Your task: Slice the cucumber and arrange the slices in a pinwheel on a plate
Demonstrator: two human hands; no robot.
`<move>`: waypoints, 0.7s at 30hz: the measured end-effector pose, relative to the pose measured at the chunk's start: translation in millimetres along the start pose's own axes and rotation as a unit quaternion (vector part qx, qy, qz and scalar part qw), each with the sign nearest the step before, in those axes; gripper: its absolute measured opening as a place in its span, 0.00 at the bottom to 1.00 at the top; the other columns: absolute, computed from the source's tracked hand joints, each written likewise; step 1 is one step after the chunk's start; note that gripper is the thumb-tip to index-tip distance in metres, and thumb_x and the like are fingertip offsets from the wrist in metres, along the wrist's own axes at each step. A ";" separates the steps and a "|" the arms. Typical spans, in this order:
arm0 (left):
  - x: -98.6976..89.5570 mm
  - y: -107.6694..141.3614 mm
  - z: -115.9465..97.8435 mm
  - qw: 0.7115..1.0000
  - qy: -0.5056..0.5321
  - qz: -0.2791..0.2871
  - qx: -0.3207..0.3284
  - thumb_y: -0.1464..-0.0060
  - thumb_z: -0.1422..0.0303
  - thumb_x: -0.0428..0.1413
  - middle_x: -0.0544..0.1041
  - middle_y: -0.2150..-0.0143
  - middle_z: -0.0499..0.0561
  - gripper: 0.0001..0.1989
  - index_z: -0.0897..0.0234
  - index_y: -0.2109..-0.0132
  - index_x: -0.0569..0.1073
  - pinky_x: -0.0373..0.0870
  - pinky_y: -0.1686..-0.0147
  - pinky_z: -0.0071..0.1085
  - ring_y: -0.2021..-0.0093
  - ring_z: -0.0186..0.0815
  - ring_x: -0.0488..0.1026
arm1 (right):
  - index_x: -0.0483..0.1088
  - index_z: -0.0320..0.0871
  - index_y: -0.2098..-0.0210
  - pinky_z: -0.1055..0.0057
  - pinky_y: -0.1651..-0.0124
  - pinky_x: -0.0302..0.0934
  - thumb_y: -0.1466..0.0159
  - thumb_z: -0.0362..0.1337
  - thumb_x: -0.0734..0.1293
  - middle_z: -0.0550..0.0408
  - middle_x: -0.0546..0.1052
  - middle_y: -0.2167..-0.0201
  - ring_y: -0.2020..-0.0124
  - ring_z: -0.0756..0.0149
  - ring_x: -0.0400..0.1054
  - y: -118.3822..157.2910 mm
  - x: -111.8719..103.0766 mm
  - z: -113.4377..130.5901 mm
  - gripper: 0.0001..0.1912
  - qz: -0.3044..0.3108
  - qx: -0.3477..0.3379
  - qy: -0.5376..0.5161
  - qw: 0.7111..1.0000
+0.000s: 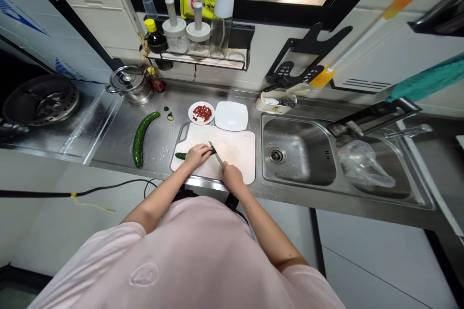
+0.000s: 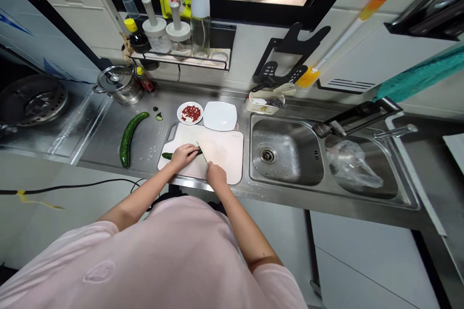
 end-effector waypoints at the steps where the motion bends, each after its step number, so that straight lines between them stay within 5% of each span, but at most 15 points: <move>1: 0.1 0.0 0.3 1.000 0.000 0.000 -0.001 0.41 0.64 0.51 0.76 0.58 0.51 0.12 0.57 0.53 0.75 0.68 0.56 0.30 0.57 0.33 0.72 | 0.62 0.40 0.54 0.70 0.62 0.57 0.33 0.32 0.53 0.45 0.75 0.63 0.60 0.59 0.71 3.4 2.5 -2.5 0.11 0.005 0.003 0.001 1.000; 7: 0.1 0.0 -0.1 1.000 0.003 0.002 -0.002 0.41 0.64 0.51 0.76 0.58 0.50 0.12 0.57 0.53 0.75 0.68 0.55 0.30 0.57 0.33 0.72 | 0.61 0.41 0.53 0.70 0.62 0.57 0.33 0.31 0.53 0.45 0.75 0.63 0.60 0.60 0.70 8.3 8.0 -6.3 0.11 0.017 0.006 0.001 1.000; 21: -0.7 -0.3 -0.3 1.000 0.008 0.001 -0.004 0.41 0.64 0.50 0.76 0.58 0.50 0.12 0.57 0.54 0.75 0.68 0.55 0.30 0.57 0.33 0.72 | 0.62 0.40 0.54 0.70 0.62 0.58 0.34 0.28 0.52 0.45 0.75 0.61 0.59 0.61 0.71 -24.4 -18.7 17.9 0.12 -0.011 -0.009 -0.012 1.000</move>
Point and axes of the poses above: each hand's wrist, its own y-axis away from the middle knuckle, its own x-axis out of the palm, z = x × y, the point moved 9 cm from there along -y, towards the middle knuckle
